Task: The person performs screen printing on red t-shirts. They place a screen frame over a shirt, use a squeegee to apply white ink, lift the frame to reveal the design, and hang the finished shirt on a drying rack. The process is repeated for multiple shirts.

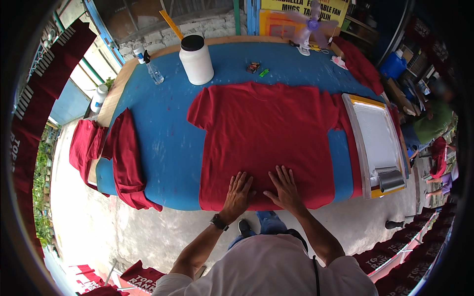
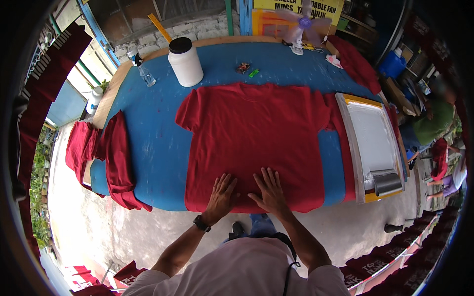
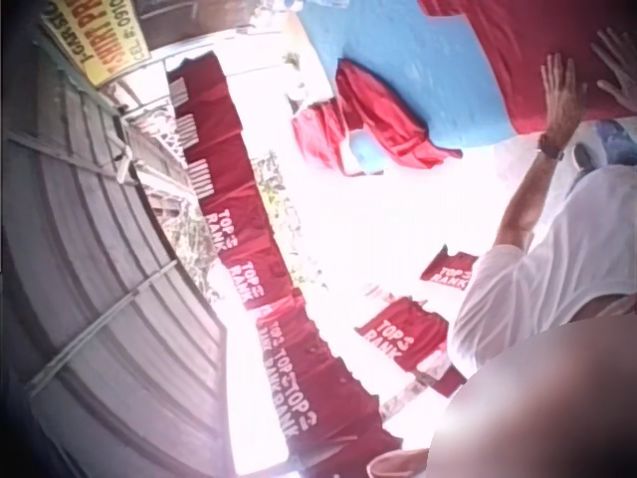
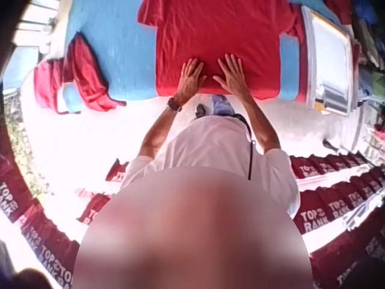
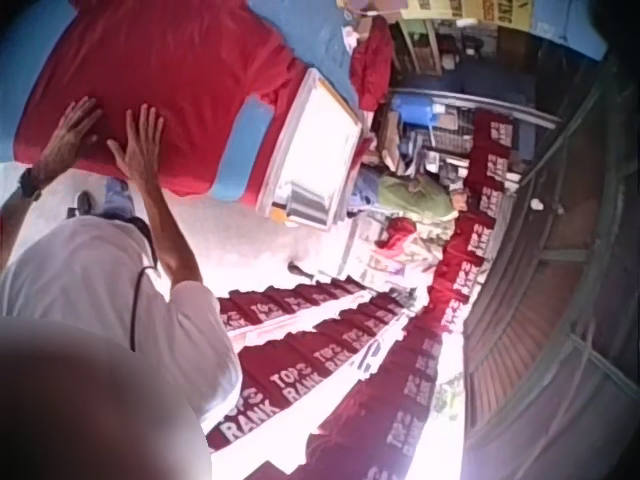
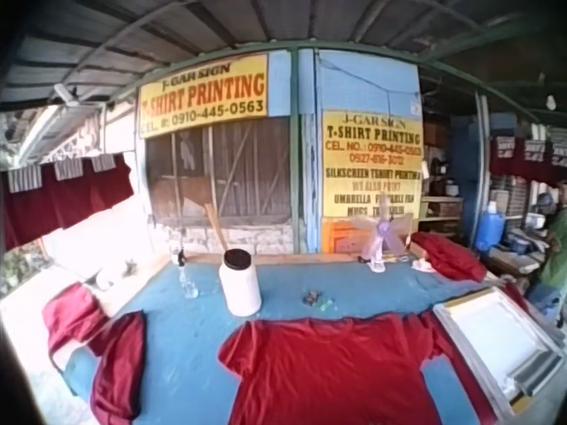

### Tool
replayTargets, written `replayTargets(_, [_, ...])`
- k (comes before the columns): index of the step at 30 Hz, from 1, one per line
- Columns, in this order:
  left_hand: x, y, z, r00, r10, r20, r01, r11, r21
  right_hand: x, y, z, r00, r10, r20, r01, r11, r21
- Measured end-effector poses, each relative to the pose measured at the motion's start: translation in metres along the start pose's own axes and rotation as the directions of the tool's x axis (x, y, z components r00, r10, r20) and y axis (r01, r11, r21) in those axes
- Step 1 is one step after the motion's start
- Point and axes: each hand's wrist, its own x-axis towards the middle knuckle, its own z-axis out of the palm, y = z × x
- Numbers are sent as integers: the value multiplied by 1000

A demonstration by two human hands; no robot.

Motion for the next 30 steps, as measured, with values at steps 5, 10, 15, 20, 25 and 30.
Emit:
replayTargets(5, [106, -41, 33, 997, -37, 71, 27, 991, 129, 101, 51, 27, 994, 83, 64, -79, 994, -72])
replayTargets(10, [236, -92, 46, 962, -252, 104, 224, 948, 224, 209, 129, 34, 973, 228, -41, -231, 966, -119])
replayTargets(15, [332, -132, 55, 893, -426, 147, 380, 887, 261, 305, 194, 40, 950, 302, -75, -310, 937, -159])
replayTargets(20, [391, -158, 66, 868, -477, 140, 425, 858, 289, 355, 222, 55, 929, 348, -126, -368, 905, -214])
replayTargets(25, [405, -162, 71, 856, -500, 130, 447, 843, 300, 364, 225, 58, 927, 336, -168, -366, 908, -205])
replayTargets(30, [373, -134, 92, 908, -418, 26, 396, 876, 275, 316, 172, 58, 912, 350, -212, -400, 873, -279])
